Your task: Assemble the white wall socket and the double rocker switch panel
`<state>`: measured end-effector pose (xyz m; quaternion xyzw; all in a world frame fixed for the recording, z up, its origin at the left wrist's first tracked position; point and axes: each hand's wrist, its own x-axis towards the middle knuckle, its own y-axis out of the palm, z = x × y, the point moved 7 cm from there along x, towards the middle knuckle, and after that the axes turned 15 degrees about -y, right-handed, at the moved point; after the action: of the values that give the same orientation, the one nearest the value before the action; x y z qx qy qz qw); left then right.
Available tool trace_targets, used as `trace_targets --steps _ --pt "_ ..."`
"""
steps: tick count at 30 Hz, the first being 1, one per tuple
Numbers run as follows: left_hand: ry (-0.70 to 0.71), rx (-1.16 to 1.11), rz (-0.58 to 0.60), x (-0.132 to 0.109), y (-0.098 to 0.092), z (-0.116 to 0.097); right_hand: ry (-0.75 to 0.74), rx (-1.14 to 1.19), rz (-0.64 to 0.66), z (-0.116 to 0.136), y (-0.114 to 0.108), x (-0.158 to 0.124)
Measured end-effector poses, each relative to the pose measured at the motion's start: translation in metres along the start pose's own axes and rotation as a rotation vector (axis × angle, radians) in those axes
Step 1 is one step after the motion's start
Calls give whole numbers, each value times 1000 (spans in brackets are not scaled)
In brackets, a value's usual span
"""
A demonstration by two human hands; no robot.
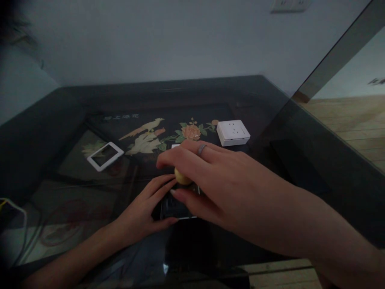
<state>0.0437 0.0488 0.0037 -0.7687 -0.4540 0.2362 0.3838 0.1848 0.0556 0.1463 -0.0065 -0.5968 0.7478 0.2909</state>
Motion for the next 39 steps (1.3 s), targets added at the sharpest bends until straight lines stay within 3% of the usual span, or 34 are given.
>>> trace_targets --steps 5,10,30,36,39 --pt "22 21 -2 0 0 -1 27 95 40 -5 3 -5" --pt "6 25 -9 -1 0 1 -78 82 2 2 4 4" --pt "6 33 -6 -1 2 3 23 -560 -239 0 -6 6" --pt "-21 -10 14 0 -2 -1 8 -638 -221 10 -5 5" --pt "-8 -23 5 0 -3 -3 29 -546 -156 8 -1 7"
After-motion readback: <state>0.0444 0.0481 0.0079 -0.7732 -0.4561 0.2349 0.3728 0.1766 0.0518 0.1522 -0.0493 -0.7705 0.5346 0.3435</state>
